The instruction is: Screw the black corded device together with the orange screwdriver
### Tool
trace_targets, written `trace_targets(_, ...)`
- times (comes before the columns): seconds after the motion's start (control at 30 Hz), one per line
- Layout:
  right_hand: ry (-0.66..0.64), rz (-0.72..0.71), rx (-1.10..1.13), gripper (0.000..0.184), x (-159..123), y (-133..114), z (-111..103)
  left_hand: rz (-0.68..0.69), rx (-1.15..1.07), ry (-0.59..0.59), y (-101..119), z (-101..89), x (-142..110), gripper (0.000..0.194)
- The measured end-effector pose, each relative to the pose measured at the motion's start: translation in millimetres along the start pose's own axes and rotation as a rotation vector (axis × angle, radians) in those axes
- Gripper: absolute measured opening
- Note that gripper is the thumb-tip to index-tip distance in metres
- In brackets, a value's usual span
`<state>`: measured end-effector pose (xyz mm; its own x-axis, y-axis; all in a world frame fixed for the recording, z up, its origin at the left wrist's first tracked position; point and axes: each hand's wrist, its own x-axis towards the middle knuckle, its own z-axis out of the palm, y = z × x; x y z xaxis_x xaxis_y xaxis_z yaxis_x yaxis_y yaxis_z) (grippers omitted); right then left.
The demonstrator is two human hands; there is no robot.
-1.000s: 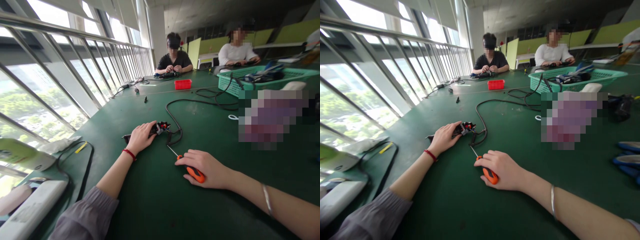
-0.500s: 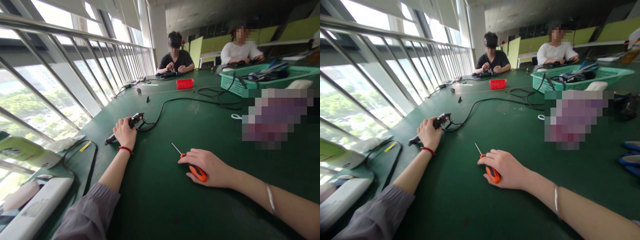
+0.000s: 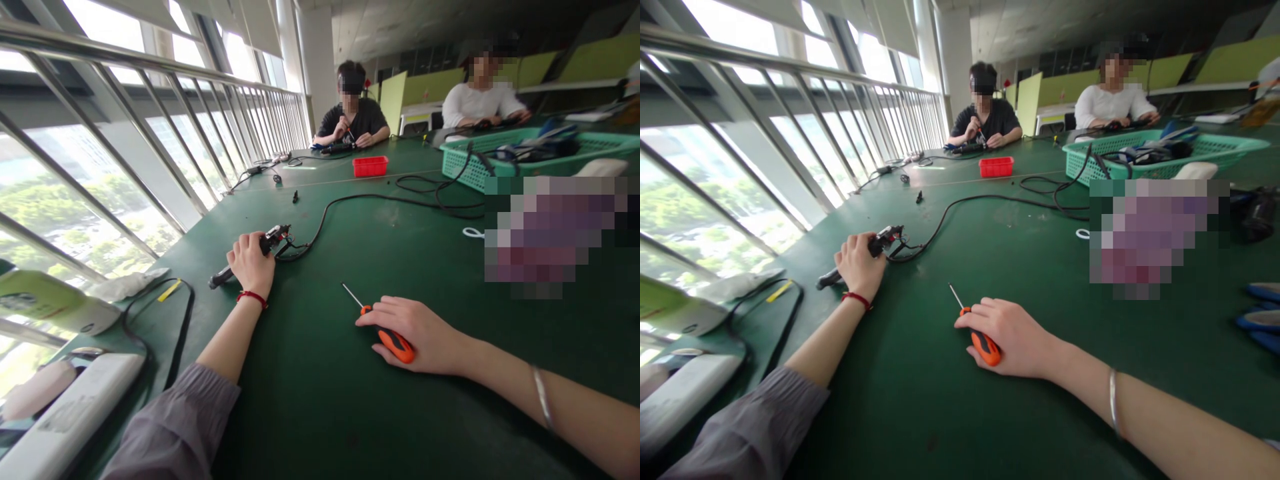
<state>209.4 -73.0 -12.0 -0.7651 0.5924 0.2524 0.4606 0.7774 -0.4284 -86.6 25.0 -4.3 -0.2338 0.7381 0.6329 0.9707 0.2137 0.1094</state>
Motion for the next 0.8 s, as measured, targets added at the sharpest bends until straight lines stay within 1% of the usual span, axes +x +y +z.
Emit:
trace_targets(0.03,0.002,-0.004,-0.001,0.034,0.1,-0.1,0.2,0.017,-0.008,0.011,-0.1,-1.3,-0.2,0.034)
trace_targets(0.1,0.021,-0.011,-0.002,0.032,-0.2,-0.6,0.9,0.1,-0.03,0.034,0.5,-4.6,-1.3,0.036)
trace_targets(0.17,0.082,0.011,0.02,0.028,-0.7,-1.3,1.7,0.234,-0.054,0.049,3.9,-8.1,-3.6,0.039)
trace_targets(0.2,0.132,0.033,0.042,0.027,-1.0,-1.5,1.9,0.305,-0.066,0.052,6.9,-9.7,-5.3,0.04)
trace_targets(0.27,0.268,0.09,0.09,0.026,-1.2,-1.3,1.4,0.434,-0.097,0.055,16.2,-12.5,-10.1,0.042)
trace_targets(0.33,0.438,0.147,0.106,0.027,-1.0,-0.5,-0.5,0.568,-0.15,0.06,28.9,-15.0,-16.8,0.043)
trace_targets(0.43,0.681,0.182,0.068,0.03,-0.7,1.0,-4.4,0.86,-0.298,0.05,50.3,-20.0,-29.1,0.042)
trace_targets(0.5,0.774,0.168,0.018,0.032,-0.8,1.2,-6.1,1.053,-0.379,0.037,63.2,-24.1,-37.1,0.042)
trace_targets(0.57,0.799,0.155,-0.04,0.033,-1.0,0.9,-6.3,1.197,-0.395,0.028,73.0,-27.4,-43.2,0.042)
trace_targets(0.63,0.765,0.158,-0.078,0.034,-0.6,0.9,-5.0,1.272,-0.381,0.02,79.4,-28.5,-46.6,0.042)
trace_targets(0.7,0.704,0.184,-0.082,0.035,0.4,2.4,-3.0,1.278,-0.37,0.003,83.0,-27.4,-47.5,0.043)
trace_targets(0.8,0.62,0.262,-0.037,0.038,2.2,7.4,-0.1,1.18,-0.327,-0.05,84.8,-23.7,-46.3,0.046)
